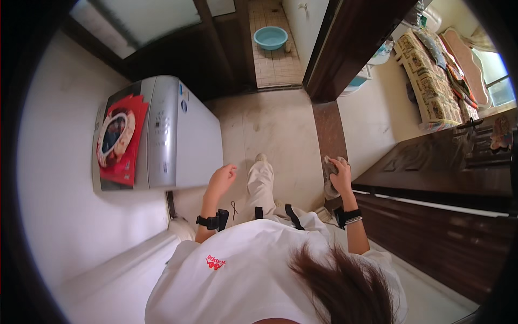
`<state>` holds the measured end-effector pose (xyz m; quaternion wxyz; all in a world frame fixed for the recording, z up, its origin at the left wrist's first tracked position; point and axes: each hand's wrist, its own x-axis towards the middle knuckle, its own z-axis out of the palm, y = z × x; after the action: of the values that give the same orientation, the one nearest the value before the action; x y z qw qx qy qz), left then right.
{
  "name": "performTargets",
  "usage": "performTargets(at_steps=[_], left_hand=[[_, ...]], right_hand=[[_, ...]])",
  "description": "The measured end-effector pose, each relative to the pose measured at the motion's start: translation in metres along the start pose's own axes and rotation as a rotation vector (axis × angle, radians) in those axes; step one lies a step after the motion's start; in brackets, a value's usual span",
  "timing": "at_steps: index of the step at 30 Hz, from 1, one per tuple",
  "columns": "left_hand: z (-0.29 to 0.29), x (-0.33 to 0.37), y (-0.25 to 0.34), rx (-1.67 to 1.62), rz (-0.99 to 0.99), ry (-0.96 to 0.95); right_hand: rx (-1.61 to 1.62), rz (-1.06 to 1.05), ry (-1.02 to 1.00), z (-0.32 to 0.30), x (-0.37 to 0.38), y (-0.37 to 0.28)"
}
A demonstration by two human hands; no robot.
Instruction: The person washes a rag in a sink, wrings it out, and then moves to a living area to spray a plant with a bottle and handle a pot containing debris.
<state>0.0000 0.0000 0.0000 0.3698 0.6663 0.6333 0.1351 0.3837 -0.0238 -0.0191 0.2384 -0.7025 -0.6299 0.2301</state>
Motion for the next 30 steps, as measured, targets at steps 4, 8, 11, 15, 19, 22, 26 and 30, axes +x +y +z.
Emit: performTargets(at_steps=[4,8,11,15,19,22,26,30], left_hand=[[-0.020,0.088,0.004,0.005,0.072,-0.063],[-0.041,0.176,-0.008,0.106,0.146,-0.118],[-0.064,0.227,0.008,0.046,0.129,-0.167],[-0.088,0.297,0.038,0.035,0.155,-0.224],[-0.090,0.363,0.056,0.049,0.237,-0.223],[-0.090,0.407,0.074,0.038,0.232,-0.270],[-0.100,0.457,0.106,0.089,0.279,-0.255],[-0.110,0.499,0.131,0.005,0.161,-0.292]], right_hand=[[0.062,0.004,0.069,-0.001,0.075,-0.007],[0.022,-0.015,0.179,0.006,0.154,-0.009],[0.059,0.070,0.168,0.002,0.199,-0.022],[0.030,0.161,0.205,-0.012,0.261,-0.046],[0.029,0.121,0.287,-0.013,0.332,-0.053],[0.057,0.083,0.282,-0.014,0.377,-0.051],[0.089,0.012,0.251,-0.015,0.438,-0.047],[0.156,-0.012,0.196,-0.012,0.490,-0.045]])
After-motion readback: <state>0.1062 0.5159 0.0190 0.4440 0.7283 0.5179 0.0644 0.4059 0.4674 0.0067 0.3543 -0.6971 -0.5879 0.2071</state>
